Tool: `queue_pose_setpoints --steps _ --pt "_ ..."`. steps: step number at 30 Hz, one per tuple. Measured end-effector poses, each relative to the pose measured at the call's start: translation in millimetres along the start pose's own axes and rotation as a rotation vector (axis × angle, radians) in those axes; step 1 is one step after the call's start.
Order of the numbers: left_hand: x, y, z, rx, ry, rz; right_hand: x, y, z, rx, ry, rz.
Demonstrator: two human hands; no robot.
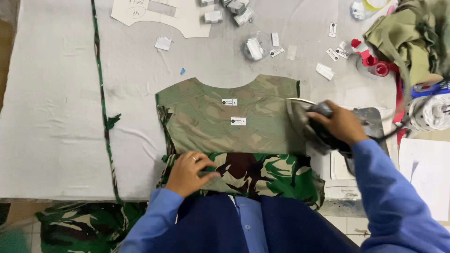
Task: The person irons a camouflage-patterned fabric on a white-covered table. They repeatedly pick up small white labels from a pile, place them on the fabric, and press them with a steam iron. The person smooths the fabric with their hands between ironing passes.
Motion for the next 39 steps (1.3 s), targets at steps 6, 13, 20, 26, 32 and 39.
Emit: queue_pose_setpoints --steps 6,13,20,26,32,39 --pt "-25 36 3 0.109 0.012 0.075 4 -51 -227 0.024 0.163 -0.262" --pt "3 5 10 -0.243 -0.206 0.057 -73 -20 4 -0.388 -0.206 -0.643" --pt "39 -58 0 0.027 -0.139 0.235 -105 161 116 -0.238 -0.575 0.206" --pt "80 -5 114 0.461 -0.384 0.427 47 108 4 -0.337 -0.215 0.088" --pt "118 21 117 0.228 -0.601 0.294 65 89 16 0.100 -0.098 -0.028" --pt "98 11 121 0.325 -0.580 -0.358 44 94 1 0.228 -0.180 -0.526"
Point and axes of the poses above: each hand's wrist, its own x-axis towards the middle knuckle, its own y-axis out of the palm, z = x × y, the point moved 10 cm from there along x, towards the middle knuckle, and after that the axes turned 15 degrees about x, right-handed, at the moved point
